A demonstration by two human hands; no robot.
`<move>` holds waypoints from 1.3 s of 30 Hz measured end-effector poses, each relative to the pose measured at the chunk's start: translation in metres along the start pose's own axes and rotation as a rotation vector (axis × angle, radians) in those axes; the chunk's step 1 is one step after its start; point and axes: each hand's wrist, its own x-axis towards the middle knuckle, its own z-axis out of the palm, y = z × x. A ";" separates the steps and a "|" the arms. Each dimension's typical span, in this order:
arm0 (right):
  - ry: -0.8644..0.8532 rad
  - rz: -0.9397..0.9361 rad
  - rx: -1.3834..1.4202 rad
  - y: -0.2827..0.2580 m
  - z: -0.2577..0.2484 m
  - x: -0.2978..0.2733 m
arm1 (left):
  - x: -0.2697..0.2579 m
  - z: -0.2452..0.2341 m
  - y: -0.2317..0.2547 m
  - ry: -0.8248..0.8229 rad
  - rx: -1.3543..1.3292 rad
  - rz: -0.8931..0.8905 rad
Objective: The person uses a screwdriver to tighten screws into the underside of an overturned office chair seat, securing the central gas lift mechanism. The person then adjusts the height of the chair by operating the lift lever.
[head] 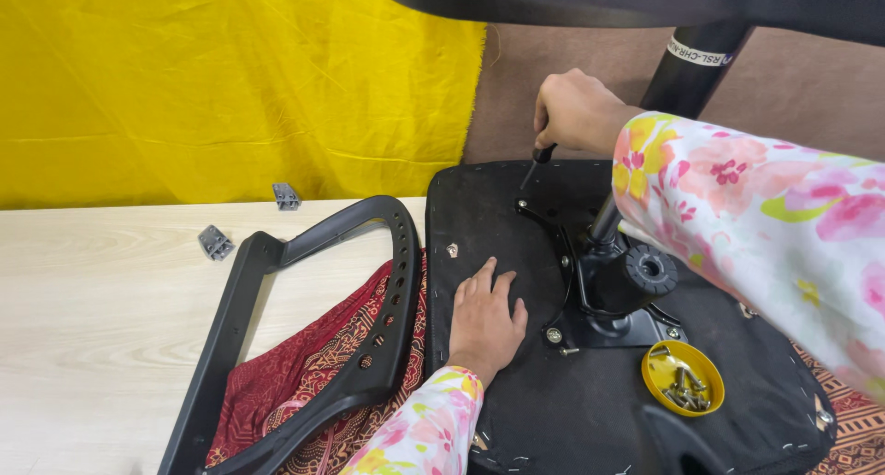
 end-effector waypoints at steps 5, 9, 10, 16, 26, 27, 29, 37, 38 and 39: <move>-0.066 0.037 -0.011 0.008 0.005 0.007 | 0.001 0.002 -0.001 -0.025 0.015 -0.012; -0.081 0.067 -0.007 0.010 0.008 0.005 | 0.002 0.007 -0.003 -0.008 0.007 0.016; -0.087 0.076 0.003 0.010 0.007 0.004 | 0.002 0.007 -0.004 -0.003 0.002 0.020; -0.099 0.084 -0.010 0.007 0.003 0.002 | 0.000 0.001 0.006 0.056 -0.069 0.027; -0.097 0.088 0.000 0.006 0.002 -0.001 | 0.066 -0.004 0.101 -0.016 -0.752 -0.028; -0.097 0.081 -0.001 0.007 0.002 -0.001 | 0.077 -0.002 0.109 -0.055 -0.777 -0.007; -0.076 0.085 0.008 0.009 0.001 -0.004 | 0.083 0.000 0.113 -0.157 -0.744 0.015; 0.042 0.009 0.055 0.007 0.003 -0.013 | 0.077 0.020 0.117 -0.283 -0.555 0.098; 0.046 -0.004 0.057 0.007 0.002 -0.014 | 0.078 0.020 0.116 -0.306 -0.582 0.077; 0.049 -0.017 0.058 0.007 0.002 -0.016 | 0.079 0.020 0.114 -0.328 -0.608 0.057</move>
